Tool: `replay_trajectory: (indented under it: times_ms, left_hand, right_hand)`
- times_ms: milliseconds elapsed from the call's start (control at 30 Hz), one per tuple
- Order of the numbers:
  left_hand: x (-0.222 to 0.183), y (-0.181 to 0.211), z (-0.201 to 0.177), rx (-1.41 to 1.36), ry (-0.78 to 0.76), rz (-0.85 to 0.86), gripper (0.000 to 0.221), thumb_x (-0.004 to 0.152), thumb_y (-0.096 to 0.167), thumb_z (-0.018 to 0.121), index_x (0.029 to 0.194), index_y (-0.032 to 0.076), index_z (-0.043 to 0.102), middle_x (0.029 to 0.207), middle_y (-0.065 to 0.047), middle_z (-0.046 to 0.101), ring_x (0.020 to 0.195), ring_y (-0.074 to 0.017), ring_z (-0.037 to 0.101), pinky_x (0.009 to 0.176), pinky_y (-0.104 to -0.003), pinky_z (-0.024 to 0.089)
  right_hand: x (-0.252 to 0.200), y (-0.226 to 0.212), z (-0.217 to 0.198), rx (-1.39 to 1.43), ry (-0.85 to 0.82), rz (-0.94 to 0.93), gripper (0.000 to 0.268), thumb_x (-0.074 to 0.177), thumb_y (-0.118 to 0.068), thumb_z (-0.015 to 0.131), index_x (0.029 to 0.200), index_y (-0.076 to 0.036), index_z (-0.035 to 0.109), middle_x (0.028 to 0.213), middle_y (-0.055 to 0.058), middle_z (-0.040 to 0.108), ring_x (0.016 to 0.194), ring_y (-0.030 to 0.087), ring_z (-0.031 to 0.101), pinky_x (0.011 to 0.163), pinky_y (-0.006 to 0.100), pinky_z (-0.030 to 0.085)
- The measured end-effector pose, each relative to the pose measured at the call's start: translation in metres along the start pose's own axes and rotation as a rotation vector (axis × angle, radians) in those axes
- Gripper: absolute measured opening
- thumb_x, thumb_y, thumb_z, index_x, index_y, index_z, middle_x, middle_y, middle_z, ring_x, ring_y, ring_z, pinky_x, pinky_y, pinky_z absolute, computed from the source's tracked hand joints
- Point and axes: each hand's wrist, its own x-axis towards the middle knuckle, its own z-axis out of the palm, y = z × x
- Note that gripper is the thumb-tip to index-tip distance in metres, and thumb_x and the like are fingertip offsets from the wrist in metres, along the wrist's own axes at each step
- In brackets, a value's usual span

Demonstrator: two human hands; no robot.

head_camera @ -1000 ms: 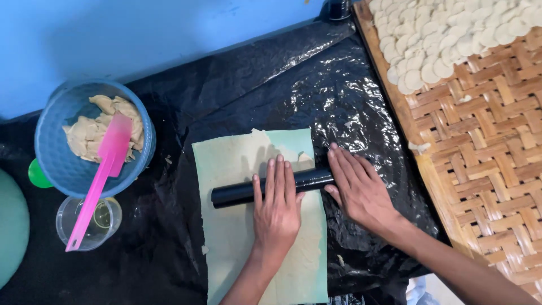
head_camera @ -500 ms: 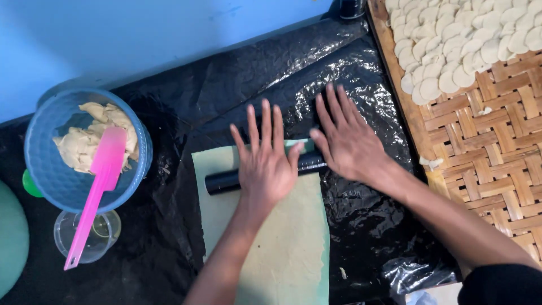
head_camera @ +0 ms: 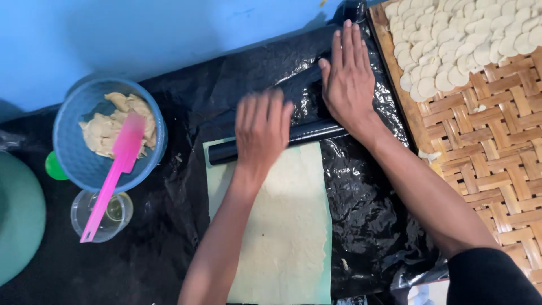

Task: Rolling out dough on a flat surface and cutting small circular pieces using a round cutter tool.

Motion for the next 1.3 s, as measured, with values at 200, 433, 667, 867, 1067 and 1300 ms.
replay_trajectory:
  times_ms: [200, 433, 667, 867, 1067, 1300]
  left_hand:
    - [-0.027, 0.003, -0.034, -0.232, -0.308, 0.048, 0.047, 0.095, 0.032, 0.073, 0.133, 0.006, 0.063, 0.110, -0.010, 0.063, 0.104, -0.0280, 0.059, 0.089, -0.042, 0.046]
    - [-0.041, 0.022, -0.060, -0.160, -0.300, 0.104, 0.055, 0.088, 0.029, 0.074, 0.138, 0.008, 0.061, 0.109, -0.010, 0.061, 0.107, -0.0273, 0.057, 0.094, -0.043, 0.045]
    - [-0.094, 0.050, -0.053, -0.256, -0.377, -0.013, 0.050, 0.097, 0.026, 0.069, 0.141, 0.005, 0.058, 0.129, -0.013, 0.061, 0.124, -0.0298, 0.056, 0.110, -0.050, 0.042]
    - [-0.057, 0.039, -0.030, -0.096, -0.450, -0.143, 0.076, 0.098, 0.049, 0.057, 0.152, -0.003, 0.042, 0.162, -0.018, 0.038, 0.153, -0.0350, 0.030, 0.117, -0.071, 0.013]
    - [-0.020, 0.017, -0.005, -0.057, -0.375, -0.151, 0.072, 0.104, 0.052, 0.049, 0.155, 0.001, 0.043, 0.166, -0.015, 0.035, 0.157, -0.0368, 0.025, 0.124, -0.068, 0.012]
    - [-0.080, 0.050, -0.035, -0.140, -0.374, -0.161, 0.078, 0.104, 0.051, 0.050, 0.156, -0.005, 0.038, 0.166, -0.022, 0.032, 0.158, -0.0346, 0.024, 0.123, -0.068, 0.013]
  right_hand:
    - [0.004, -0.004, -0.010, 0.141, 0.196, -0.022, 0.033, 0.117, -0.015, 0.050, 0.139, 0.008, 0.058, 0.158, 0.028, 0.045, 0.148, 0.046, 0.043, 0.123, 0.050, 0.039]
    - [-0.060, -0.056, -0.095, 0.308, -0.037, -0.097, 0.026, 0.109, -0.014, 0.052, 0.120, 0.006, 0.065, 0.133, 0.025, 0.065, 0.117, 0.043, 0.064, 0.109, 0.050, 0.049]
    - [-0.144, -0.057, -0.084, 0.075, -0.268, -0.090, 0.049, 0.101, -0.025, 0.053, 0.140, 0.005, 0.057, 0.149, 0.024, 0.053, 0.144, 0.039, 0.046, 0.120, 0.050, 0.035]
    - [-0.108, -0.045, -0.059, 0.028, -0.351, -0.098, 0.071, 0.104, -0.041, 0.044, 0.153, 0.009, 0.036, 0.161, 0.026, 0.038, 0.151, 0.040, 0.033, 0.124, 0.052, 0.024]
    - [-0.061, -0.036, -0.046, -0.035, -0.395, -0.100, 0.063, 0.110, -0.037, 0.039, 0.158, 0.003, 0.038, 0.163, 0.028, 0.034, 0.154, 0.043, 0.028, 0.124, 0.054, 0.021]
    - [-0.134, -0.059, -0.070, -0.005, -0.345, -0.081, 0.073, 0.102, -0.042, 0.043, 0.155, 0.006, 0.033, 0.163, 0.026, 0.033, 0.153, 0.041, 0.029, 0.124, 0.055, 0.021]
